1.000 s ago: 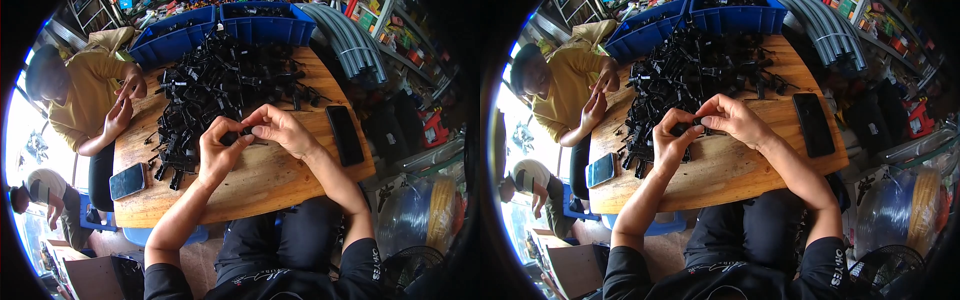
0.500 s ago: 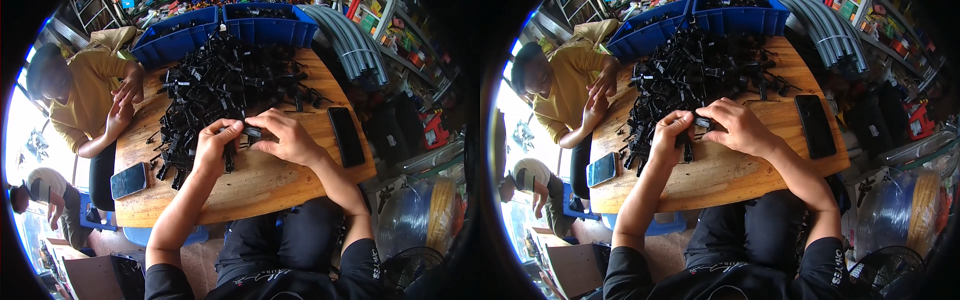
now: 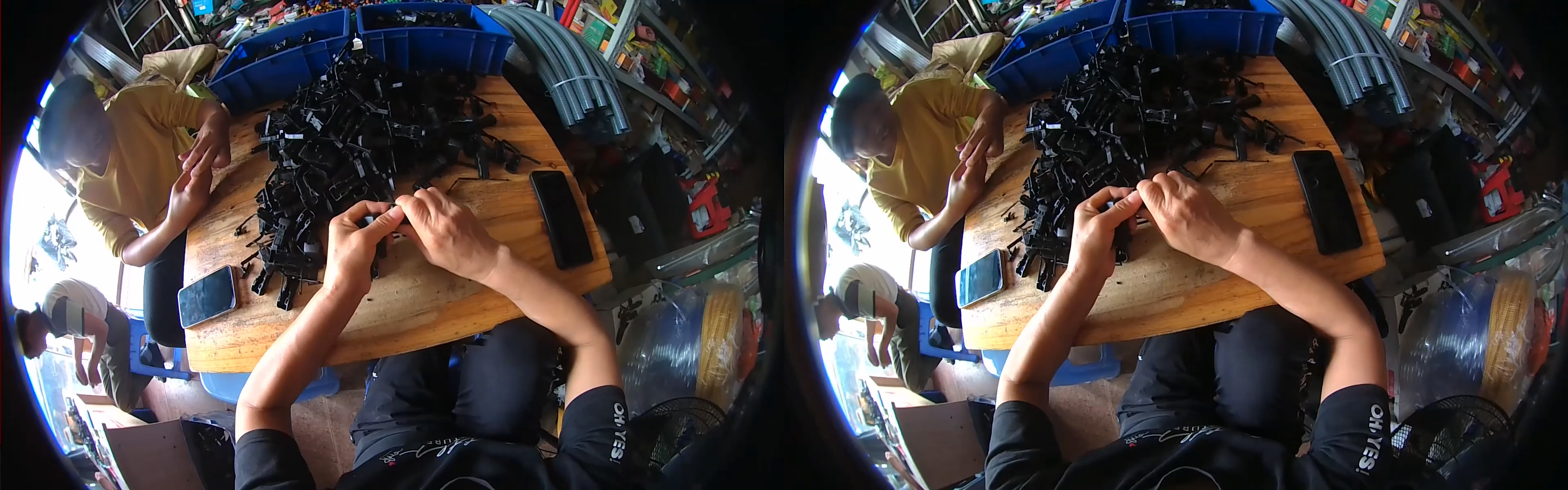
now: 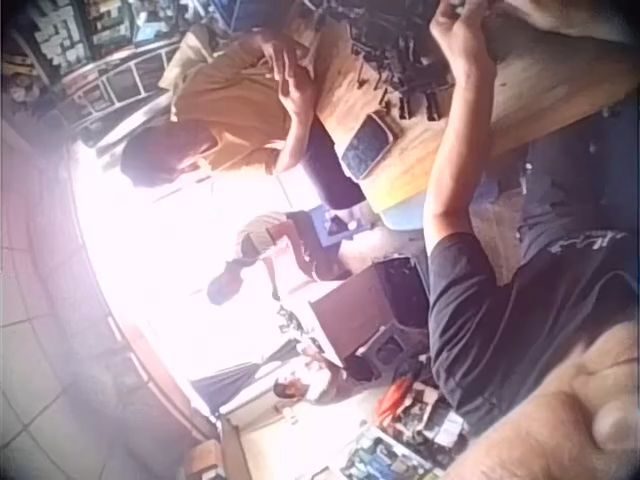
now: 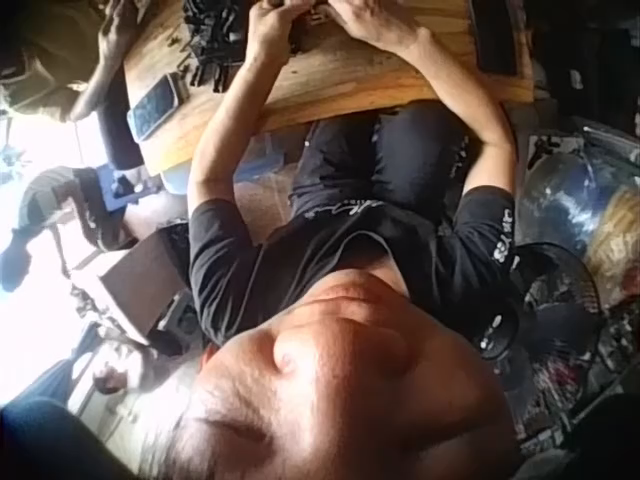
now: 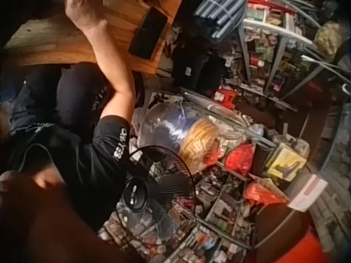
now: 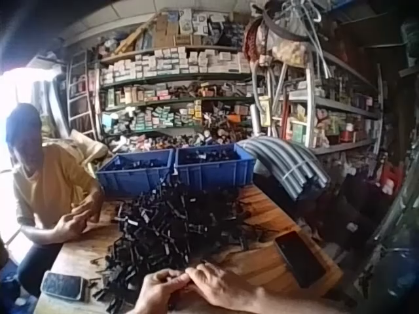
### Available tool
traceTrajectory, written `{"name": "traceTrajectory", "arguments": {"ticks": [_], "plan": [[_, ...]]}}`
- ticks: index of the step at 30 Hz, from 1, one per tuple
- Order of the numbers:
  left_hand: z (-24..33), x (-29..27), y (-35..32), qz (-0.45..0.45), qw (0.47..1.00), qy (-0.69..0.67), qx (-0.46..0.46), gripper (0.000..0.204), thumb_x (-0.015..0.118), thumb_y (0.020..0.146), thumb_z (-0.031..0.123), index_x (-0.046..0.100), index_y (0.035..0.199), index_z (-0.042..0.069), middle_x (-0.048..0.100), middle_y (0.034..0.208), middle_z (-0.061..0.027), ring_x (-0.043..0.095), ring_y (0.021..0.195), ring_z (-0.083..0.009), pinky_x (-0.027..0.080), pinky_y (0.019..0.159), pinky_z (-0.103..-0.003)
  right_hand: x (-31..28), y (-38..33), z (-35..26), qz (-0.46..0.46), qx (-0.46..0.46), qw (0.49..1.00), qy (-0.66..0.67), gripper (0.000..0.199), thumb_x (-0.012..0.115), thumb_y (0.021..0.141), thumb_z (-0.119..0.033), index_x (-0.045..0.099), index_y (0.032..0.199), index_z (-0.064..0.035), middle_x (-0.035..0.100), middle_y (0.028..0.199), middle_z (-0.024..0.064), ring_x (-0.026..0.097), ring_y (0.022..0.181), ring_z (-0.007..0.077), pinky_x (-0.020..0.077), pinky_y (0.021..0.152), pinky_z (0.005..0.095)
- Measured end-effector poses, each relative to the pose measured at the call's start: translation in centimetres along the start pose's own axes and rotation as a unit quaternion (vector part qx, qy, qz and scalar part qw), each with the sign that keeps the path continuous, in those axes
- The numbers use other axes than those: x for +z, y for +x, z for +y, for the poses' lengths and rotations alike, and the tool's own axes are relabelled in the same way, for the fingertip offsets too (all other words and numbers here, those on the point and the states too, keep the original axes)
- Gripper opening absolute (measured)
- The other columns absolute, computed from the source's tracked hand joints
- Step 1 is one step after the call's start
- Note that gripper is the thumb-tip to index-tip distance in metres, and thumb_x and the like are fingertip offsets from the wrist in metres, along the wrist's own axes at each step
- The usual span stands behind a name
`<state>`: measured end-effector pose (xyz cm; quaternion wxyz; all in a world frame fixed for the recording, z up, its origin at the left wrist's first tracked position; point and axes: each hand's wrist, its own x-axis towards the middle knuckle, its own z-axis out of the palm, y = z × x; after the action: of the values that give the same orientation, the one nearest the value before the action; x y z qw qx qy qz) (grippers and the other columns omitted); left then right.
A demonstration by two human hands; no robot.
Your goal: Inspecting and sorting small black plastic components on a wooden workbench.
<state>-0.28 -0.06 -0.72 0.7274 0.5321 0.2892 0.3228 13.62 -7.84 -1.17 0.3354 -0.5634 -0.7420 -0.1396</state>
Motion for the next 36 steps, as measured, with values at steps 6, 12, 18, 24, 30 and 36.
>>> {"name": "traceTrajectory", "arguments": {"ticks": [6,12,18,24,30,36], "plan": [[-0.1,0.1,0.3,-0.012,1.000,-0.001,-0.014,0.012,0.067,0.080,0.011,0.062,0.082,0.001,0.057,0.067,-0.0011,0.049,0.055,-0.0070,0.038,0.053,-0.020,-0.4,0.1,0.3,0.013,-0.009,0.999,0.040,0.030,0.064,0.075,-0.004,0.049,0.101,0.0004,0.055,0.084,0.0142,0.058,0.080,0.0301,0.0488,0.068,0.0374],[0.5,0.4,-0.4,0.004,0.997,0.072,0.041,0.019,0.073,0.077,0.017,0.065,0.086,0.003,0.055,0.064,0.0026,0.045,0.055,-0.0025,0.033,0.049,-0.017,-0.7,0.3,-0.6,0.024,0.041,0.998,0.053,0.027,0.065,0.073,-0.003,0.051,0.096,-0.0021,0.057,0.083,0.0121,0.059,0.073,0.0301,0.0492,0.062,0.0364],[1.6,0.4,-0.8,0.065,0.943,0.213,0.248,0.030,0.069,0.078,0.016,0.059,0.100,-0.002,0.060,0.073,-0.0049,0.055,0.065,-0.0132,0.046,0.065,-0.026,-0.4,0.6,-1.4,-0.041,0.437,0.636,0.634,0.021,0.048,0.094,-0.022,0.056,0.103,-0.0049,0.059,0.087,0.0004,0.057,0.077,0.0088,0.0487,0.064,0.0239],[1.1,2.7,-2.4,-0.021,0.741,0.485,0.465,0.040,0.052,0.086,0.035,0.056,0.114,0.007,0.051,0.115,-0.0145,0.048,0.100,-0.0312,0.035,0.088,-0.041,0.5,-0.1,-2.1,-0.020,0.375,0.381,0.845,0.025,0.045,0.092,-0.031,0.054,0.100,-0.0092,0.058,0.096,0.0029,0.057,0.090,0.0132,0.0489,0.081,0.0286],[1.0,2.2,-2.3,-0.040,0.752,0.444,0.486,0.048,0.046,0.090,0.038,0.049,0.126,0.006,0.045,0.127,-0.0167,0.043,0.112,-0.0332,0.033,0.092,-0.041,-2.8,-2.8,-1.1,-0.006,0.425,0.288,0.858,0.040,0.045,0.091,-0.045,0.053,0.107,-0.0095,0.056,0.103,0.0063,0.055,0.097,0.0233,0.0449,0.091,0.0445],[0.7,0.3,-0.9,0.037,0.792,0.413,0.449,0.035,0.052,0.088,0.025,0.055,0.115,0.002,0.053,0.116,-0.0151,0.049,0.102,-0.0304,0.037,0.087,-0.038,-3.9,2.5,4.2,0.172,0.479,0.236,0.828,0.045,0.037,0.094,-0.044,0.048,0.101,-0.0012,0.052,0.101,0.0173,0.052,0.096,0.0365,0.0465,0.085,0.0533]]}}
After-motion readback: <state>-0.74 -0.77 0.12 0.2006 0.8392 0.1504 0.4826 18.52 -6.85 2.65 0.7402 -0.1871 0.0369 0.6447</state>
